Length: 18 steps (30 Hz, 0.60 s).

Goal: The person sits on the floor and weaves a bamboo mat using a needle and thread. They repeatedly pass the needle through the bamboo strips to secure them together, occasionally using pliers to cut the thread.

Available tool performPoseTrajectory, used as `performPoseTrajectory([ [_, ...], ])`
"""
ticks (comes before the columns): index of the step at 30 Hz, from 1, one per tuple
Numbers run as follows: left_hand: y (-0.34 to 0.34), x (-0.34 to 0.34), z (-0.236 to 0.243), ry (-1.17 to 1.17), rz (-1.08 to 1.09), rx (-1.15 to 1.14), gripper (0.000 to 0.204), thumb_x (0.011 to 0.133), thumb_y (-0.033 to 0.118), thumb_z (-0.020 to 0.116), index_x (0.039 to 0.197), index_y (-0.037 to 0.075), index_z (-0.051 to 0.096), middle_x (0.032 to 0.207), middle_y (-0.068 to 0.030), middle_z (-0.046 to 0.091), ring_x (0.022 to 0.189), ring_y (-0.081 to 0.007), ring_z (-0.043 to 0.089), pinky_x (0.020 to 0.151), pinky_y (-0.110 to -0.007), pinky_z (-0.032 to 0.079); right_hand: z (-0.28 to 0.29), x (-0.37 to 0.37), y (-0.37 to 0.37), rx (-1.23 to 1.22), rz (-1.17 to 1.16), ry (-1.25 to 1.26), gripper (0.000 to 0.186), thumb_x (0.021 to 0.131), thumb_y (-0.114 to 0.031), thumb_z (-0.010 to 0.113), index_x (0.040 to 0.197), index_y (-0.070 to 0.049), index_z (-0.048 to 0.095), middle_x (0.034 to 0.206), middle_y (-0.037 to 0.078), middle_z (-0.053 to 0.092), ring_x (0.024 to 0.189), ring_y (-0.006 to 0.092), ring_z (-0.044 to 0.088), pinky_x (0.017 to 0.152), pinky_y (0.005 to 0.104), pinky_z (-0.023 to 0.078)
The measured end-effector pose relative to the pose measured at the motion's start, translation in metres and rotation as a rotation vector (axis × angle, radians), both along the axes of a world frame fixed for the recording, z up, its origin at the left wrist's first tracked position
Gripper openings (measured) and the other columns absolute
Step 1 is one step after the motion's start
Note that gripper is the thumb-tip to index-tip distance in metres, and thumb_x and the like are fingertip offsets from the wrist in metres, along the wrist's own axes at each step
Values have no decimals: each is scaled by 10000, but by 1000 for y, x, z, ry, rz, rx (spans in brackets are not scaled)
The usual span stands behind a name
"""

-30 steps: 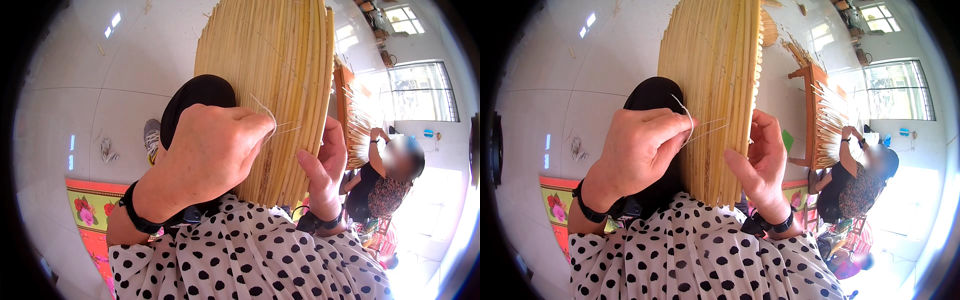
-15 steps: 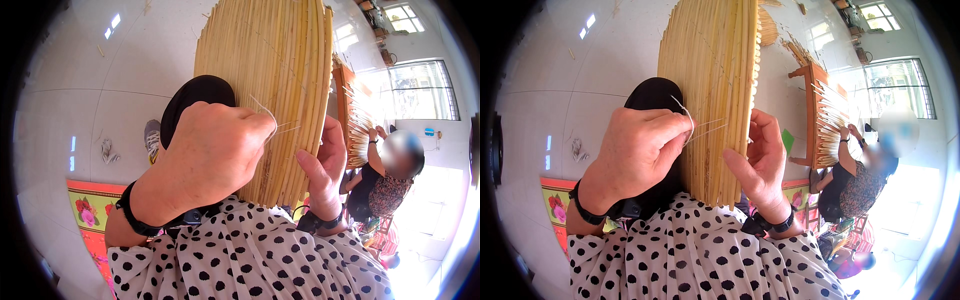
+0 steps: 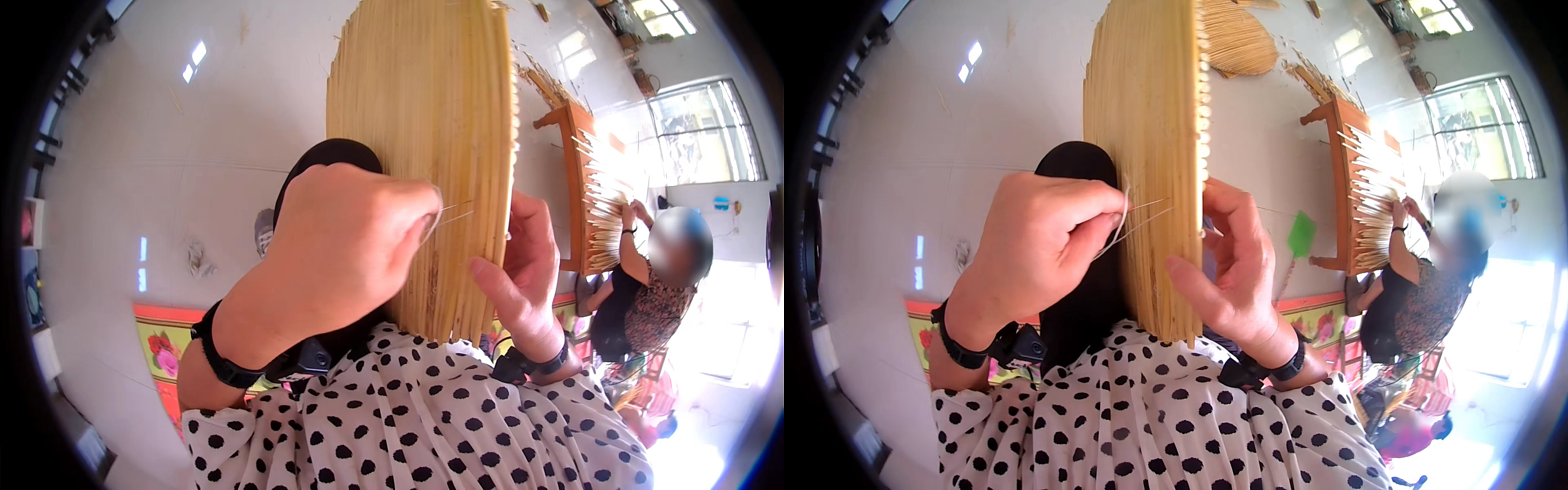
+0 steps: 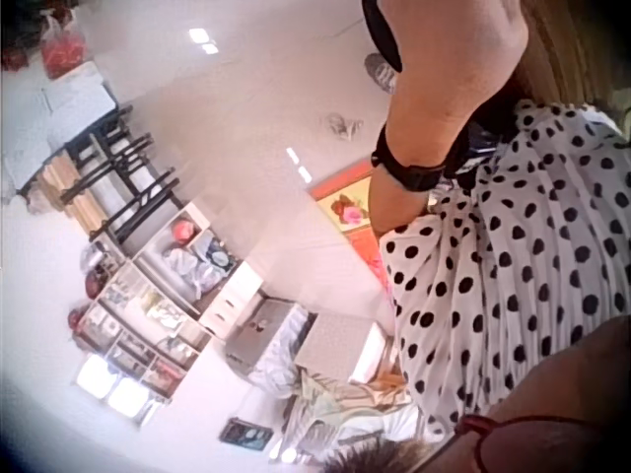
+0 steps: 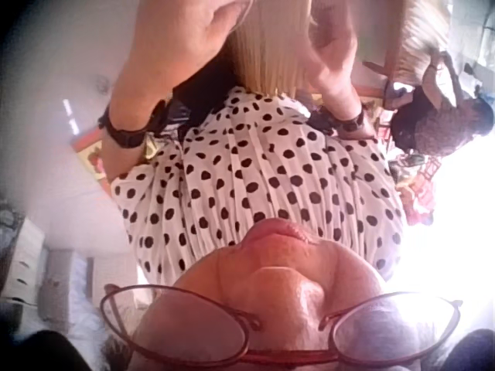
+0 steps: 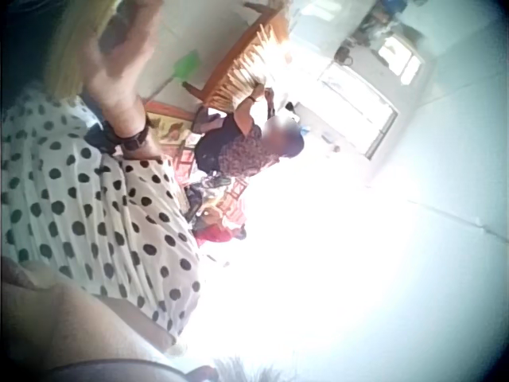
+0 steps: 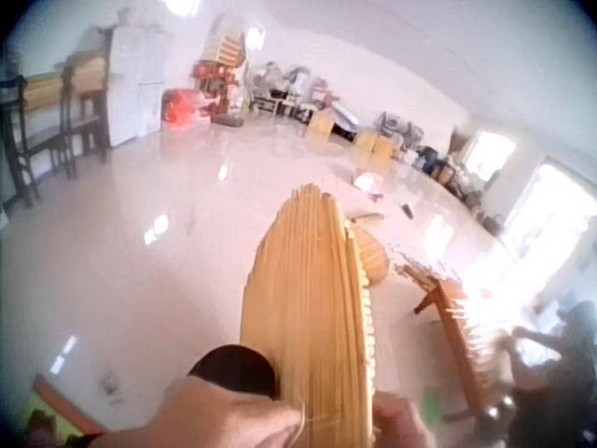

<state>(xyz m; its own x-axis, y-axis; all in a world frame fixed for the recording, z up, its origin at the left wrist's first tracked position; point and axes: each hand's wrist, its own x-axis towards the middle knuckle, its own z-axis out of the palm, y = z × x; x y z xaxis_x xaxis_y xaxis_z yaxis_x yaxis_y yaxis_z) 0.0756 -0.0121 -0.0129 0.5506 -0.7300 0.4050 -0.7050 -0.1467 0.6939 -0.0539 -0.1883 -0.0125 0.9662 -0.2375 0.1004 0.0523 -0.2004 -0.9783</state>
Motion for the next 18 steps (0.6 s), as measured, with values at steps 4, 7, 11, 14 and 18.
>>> performPoseTrajectory([
  [4, -1, 5, 1, 71, -56, -26, 137, 801, -60, 615, 904, -9, 689, 605, -99, 594, 461, -181, 533, 455, -272, 392, -6, 0, -2, 3, -1, -6, 596, 752, 3, 674, 1295, 36, 432, 1283, 143, 489, 1178, 216, 532, 938, 363, 501],
  [7, 0, 7, 10, 127, -90, 42, 202, 803, -80, 593, 966, -24, 699, 593, -75, 578, 473, -130, 513, 465, -260, 392, -11, 5, -5, -37, 9, -86, 625, 714, -48, 723, 1279, 21, 464, 1254, 153, 486, 1075, 227, 560, 856, 348, 532],
  [11, 1, 6, 22, 164, -60, 179, 204, 810, -49, 641, 999, 4, 696, 675, -98, 639, 504, -168, 566, 476, -258, 424, -13, 5, -11, -134, 51, -180, 617, 725, -100, 738, 1268, 36, 478, 1245, 176, 483, 1064, 260, 566, 813, 344, 544],
  [14, 2, 4, 24, 121, -21, 213, 188, 818, -53, 644, 987, 10, 698, 662, -83, 634, 511, -157, 572, 482, -258, 433, -21, 9, -16, -47, 96, -260, 605, 758, -137, 724, 1275, 49, 471, 1229, 196, 485, 1055, 285, 570, 801, 336, 544],
  [18, 6, 5, 25, 71, -26, 211, 209, 826, -68, 653, 1015, 15, 688, 638, -78, 615, 515, -148, 574, 490, -255, 435, -36, 15, -23, -22, 208, -344, 615, 893, -314, 641, 1341, 60, 447, 1305, 232, 439, 1141, 275, 524, 850, 356, 521],
])
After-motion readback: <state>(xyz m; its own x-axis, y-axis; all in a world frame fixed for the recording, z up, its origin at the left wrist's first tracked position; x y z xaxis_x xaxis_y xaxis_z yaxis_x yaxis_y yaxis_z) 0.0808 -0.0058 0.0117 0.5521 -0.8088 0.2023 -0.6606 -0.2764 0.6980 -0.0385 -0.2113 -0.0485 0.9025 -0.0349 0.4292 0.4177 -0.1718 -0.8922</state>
